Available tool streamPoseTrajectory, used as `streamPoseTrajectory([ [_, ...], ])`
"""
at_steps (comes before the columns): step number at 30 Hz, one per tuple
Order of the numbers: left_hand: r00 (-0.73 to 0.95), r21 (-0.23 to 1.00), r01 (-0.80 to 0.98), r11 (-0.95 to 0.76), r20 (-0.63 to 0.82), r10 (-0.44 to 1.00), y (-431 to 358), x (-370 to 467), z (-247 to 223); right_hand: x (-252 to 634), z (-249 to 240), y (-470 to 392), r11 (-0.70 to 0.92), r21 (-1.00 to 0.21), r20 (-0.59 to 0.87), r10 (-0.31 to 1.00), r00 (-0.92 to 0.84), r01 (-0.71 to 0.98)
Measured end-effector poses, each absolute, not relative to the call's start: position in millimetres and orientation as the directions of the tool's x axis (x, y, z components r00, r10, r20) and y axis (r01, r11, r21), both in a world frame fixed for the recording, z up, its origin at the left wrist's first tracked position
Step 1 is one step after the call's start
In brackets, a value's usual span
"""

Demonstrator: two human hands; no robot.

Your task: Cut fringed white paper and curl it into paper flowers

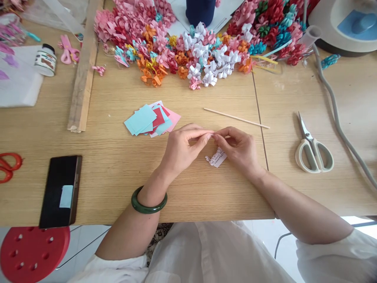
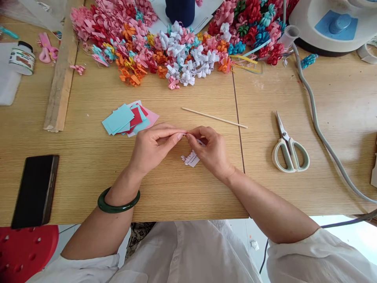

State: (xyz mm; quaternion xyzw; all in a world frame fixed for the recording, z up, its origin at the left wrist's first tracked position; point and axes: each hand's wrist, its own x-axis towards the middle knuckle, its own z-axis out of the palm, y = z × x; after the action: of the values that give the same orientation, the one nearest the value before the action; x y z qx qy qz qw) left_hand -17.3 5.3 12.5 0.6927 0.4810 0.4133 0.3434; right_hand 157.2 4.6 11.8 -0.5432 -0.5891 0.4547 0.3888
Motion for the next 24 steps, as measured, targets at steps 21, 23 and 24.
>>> streamPoseTrajectory([
  [21, 0.194, 0.803, 0.466, -0.370, 0.316, 0.929, 5.1, -15.9, 11.7, 157.4, 8.9, 3.5, 0.030, -0.952, -0.006, 0.993, -0.116, 0.303],
  [23, 0.214, 0.771, 0.500, -0.394, 0.331, 0.919, 5.2, -15.1, 11.0, 157.4, 8.6, 3.4, 0.020, -0.955, -0.013, 0.994, -0.111, 0.295],
  [24, 0.222, 0.757, 0.516, -0.401, 0.333, 0.916, 5.2, -14.6, 10.6, 157.4, 8.4, 3.4, 0.019, -0.956, -0.014, 0.994, -0.111, 0.292],
])
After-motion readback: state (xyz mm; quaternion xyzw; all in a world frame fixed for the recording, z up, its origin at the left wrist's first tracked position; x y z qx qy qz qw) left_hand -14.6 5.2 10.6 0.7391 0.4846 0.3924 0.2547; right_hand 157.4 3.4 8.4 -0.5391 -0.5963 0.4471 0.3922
